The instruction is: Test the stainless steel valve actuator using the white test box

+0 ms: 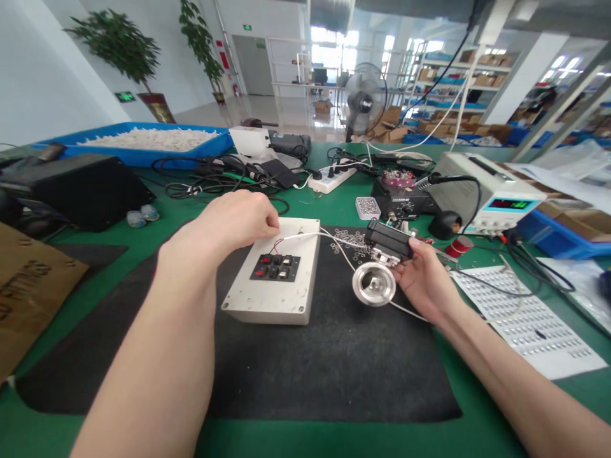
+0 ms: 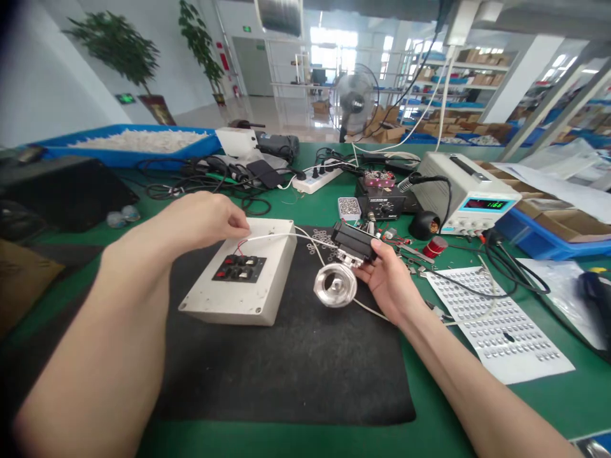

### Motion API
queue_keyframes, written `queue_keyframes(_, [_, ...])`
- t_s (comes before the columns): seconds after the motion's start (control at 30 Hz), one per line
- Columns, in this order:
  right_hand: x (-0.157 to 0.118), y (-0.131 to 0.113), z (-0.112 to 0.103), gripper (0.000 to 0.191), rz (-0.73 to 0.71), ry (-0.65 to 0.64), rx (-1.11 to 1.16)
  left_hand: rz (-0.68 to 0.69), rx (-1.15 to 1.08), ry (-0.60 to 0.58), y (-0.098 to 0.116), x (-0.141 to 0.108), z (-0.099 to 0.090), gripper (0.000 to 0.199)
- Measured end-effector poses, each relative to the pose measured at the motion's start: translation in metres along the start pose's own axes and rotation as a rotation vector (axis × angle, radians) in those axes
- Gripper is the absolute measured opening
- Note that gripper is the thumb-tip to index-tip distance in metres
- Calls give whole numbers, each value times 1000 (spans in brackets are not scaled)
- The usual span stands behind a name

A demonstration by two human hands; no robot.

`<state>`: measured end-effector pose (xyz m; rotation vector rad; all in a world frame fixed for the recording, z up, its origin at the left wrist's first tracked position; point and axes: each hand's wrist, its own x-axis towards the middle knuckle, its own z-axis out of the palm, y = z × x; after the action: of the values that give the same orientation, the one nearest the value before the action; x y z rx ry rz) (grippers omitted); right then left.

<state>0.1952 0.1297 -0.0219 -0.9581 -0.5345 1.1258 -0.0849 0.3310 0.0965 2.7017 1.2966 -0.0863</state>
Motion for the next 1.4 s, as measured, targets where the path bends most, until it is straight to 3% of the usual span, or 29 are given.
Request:
queue_keyframes(0.17, [7, 6, -16, 39, 60, 20, 63, -18, 124, 6, -3, 9, 4, 26])
queue_keyframes(0.37, [2, 6, -14, 40, 75, -32, 114, 45, 121, -38, -2, 9, 1, 35])
queue_keyframes(0.93, [2, 6, -17, 37, 74, -69, 150, -129, 223, -105, 12, 17, 0, 32])
queue_keyframes(1.4, [2, 7, -19, 45, 67, -68, 140, -105, 201, -103, 8, 18, 1, 34])
